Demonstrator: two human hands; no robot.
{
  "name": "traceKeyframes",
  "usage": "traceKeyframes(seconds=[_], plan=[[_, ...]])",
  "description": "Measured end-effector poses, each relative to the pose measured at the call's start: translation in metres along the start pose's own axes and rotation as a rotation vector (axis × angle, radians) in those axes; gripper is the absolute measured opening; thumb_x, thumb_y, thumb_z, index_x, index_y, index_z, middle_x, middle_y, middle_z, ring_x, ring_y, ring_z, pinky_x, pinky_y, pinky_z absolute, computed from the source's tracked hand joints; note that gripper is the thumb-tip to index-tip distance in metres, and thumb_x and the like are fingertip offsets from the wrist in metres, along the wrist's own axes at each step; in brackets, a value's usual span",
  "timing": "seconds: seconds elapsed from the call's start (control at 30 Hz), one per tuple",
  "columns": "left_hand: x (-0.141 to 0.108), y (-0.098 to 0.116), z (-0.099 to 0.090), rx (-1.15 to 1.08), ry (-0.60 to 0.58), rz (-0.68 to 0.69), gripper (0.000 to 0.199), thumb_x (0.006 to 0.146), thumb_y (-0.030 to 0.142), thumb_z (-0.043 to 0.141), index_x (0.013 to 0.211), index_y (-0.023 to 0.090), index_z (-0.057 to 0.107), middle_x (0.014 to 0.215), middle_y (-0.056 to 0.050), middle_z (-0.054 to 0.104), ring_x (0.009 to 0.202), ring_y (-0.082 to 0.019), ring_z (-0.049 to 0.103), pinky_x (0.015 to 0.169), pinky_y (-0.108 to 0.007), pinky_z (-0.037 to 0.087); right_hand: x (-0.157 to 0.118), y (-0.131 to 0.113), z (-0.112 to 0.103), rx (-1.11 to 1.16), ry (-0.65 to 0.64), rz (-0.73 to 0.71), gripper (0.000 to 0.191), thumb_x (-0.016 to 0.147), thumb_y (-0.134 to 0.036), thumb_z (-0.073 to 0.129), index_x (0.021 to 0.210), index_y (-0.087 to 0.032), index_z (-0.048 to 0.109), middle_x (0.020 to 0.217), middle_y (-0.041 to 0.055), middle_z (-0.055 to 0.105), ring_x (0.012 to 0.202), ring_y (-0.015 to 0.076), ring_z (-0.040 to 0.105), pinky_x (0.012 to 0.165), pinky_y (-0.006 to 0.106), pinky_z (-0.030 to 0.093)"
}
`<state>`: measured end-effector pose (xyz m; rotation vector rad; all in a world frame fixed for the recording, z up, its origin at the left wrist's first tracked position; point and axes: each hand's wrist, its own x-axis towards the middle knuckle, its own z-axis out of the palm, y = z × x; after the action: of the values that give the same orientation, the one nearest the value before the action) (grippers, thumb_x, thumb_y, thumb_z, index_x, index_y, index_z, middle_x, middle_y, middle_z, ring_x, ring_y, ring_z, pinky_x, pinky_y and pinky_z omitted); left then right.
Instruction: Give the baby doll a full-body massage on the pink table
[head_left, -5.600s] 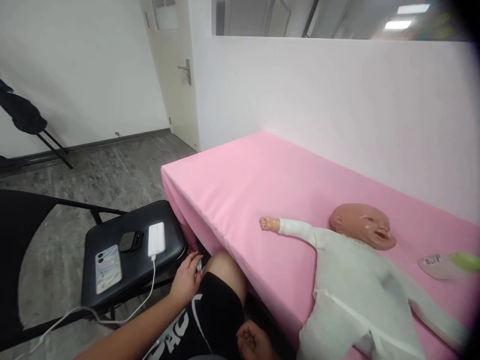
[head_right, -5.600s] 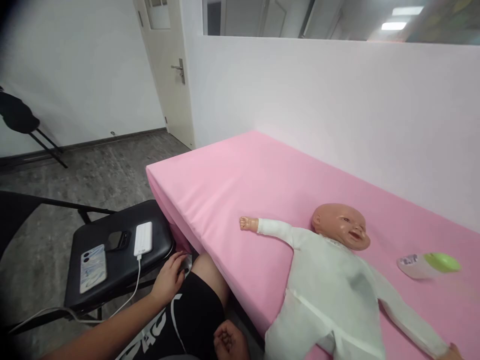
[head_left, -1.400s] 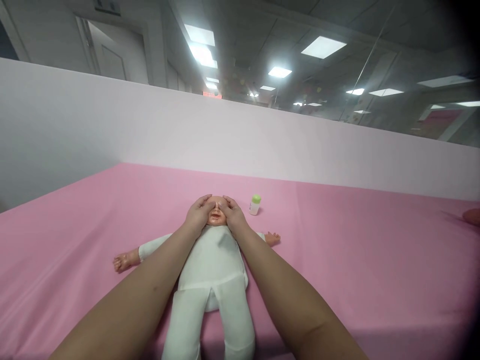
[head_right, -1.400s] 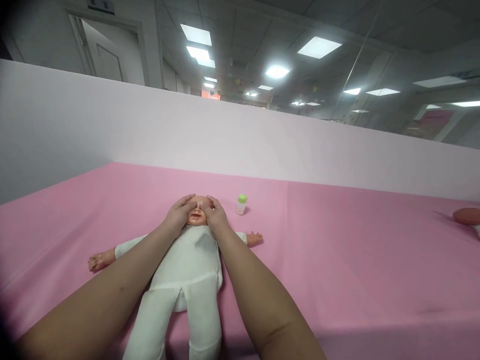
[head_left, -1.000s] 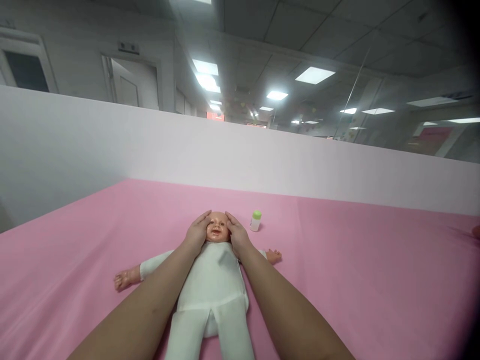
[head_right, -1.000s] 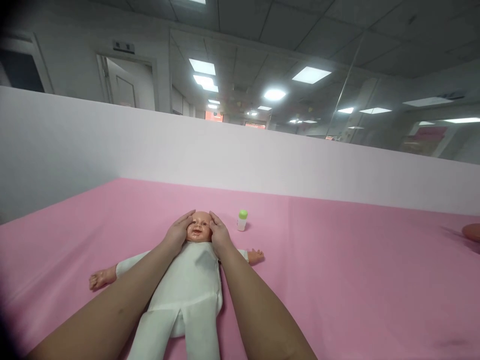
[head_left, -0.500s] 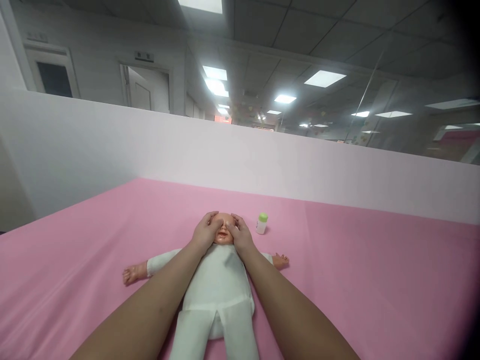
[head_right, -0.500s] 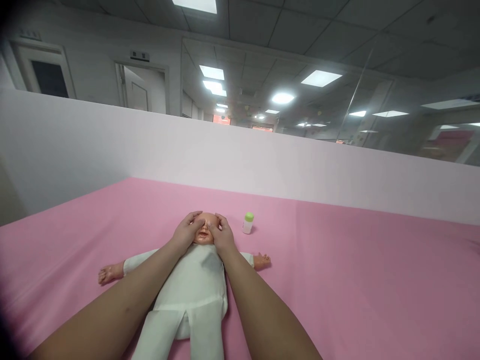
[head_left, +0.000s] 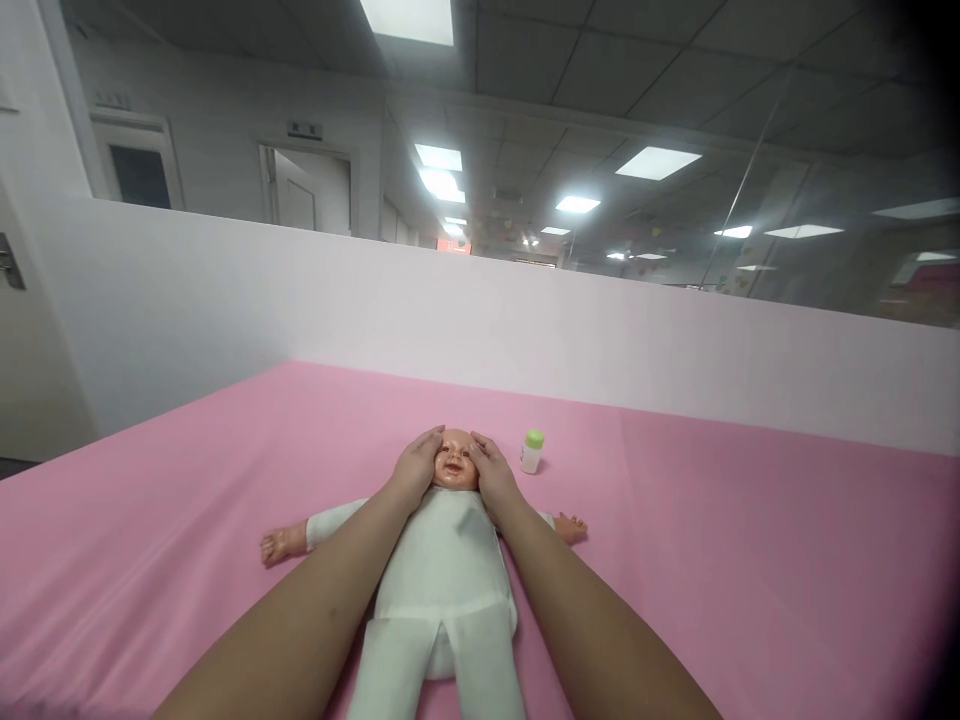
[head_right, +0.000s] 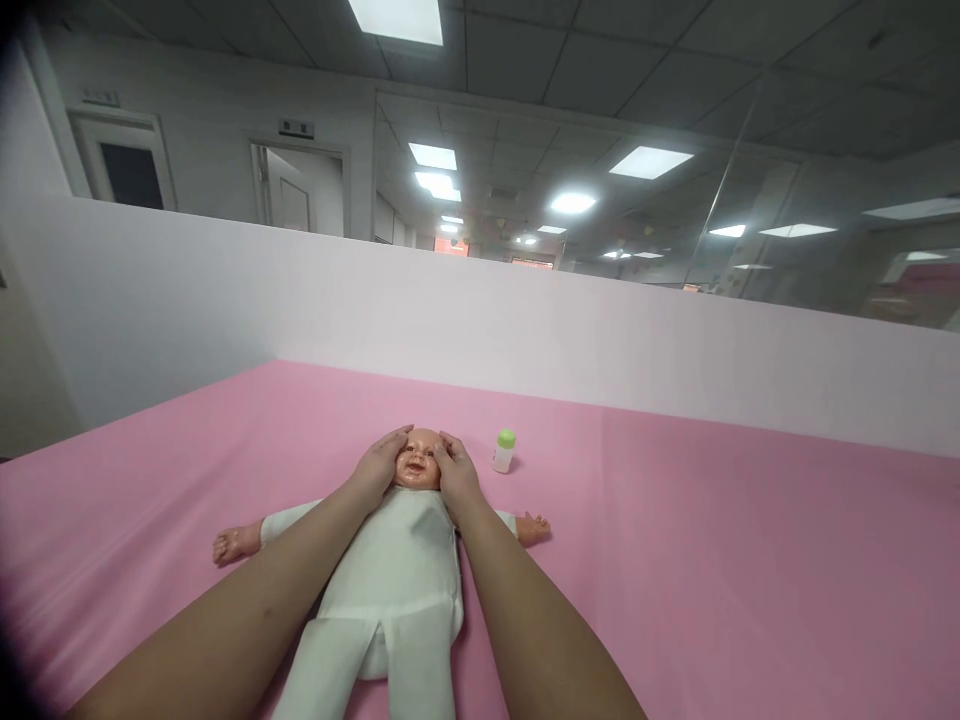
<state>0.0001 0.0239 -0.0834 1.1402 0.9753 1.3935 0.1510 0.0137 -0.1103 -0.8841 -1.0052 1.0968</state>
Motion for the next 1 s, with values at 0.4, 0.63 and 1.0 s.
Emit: traceKeyframes(seconds=[0.4,0.63,1.0], plan=[[0.002,-0.002,-0.004,0.025,-0.019,-0.025,0.05,0.089,0.038,0.068,0.136,0.02,0.066,0.138,-0.014,0.069,0.124,-0.028,0.068,0.11,-0.042,0.052,0.005,0.009,-0.005,-0.054,-0.07,-0.003,0.066,0.079,-0.049,0.078,0.138,-0.024,0.06,0.141,0.0088,0.065,0.129,0.0278,0.063,0.113,0.043,0.05],[-0.002,0.0,-0.001,0.002,-0.032,-0.045,0.052,0.087,0.036,0.071,0.137,0.021,0.065,0.136,-0.013,0.07,0.121,-0.027,0.069,0.106,-0.039,0.055,0.003,0.004,-0.006,-0.081,-0.054,-0.02,0.064,0.078,-0.049,0.079,0.135,-0.025,0.064,0.143,0.0069,0.064,0.133,0.0279,0.059,0.115,0.043,0.048],[0.0,-0.006,-0.001,0.064,-0.025,0.004,0.056,0.082,0.035,0.073,0.137,0.022,0.066,0.136,-0.013,0.07,0.121,-0.029,0.069,0.105,-0.04,0.055,-0.001,-0.003,-0.006,-0.129,-0.015,-0.045,0.066,0.076,-0.051,0.081,0.134,-0.022,0.066,0.138,0.0089,0.067,0.129,0.0282,0.062,0.114,0.043,0.049]])
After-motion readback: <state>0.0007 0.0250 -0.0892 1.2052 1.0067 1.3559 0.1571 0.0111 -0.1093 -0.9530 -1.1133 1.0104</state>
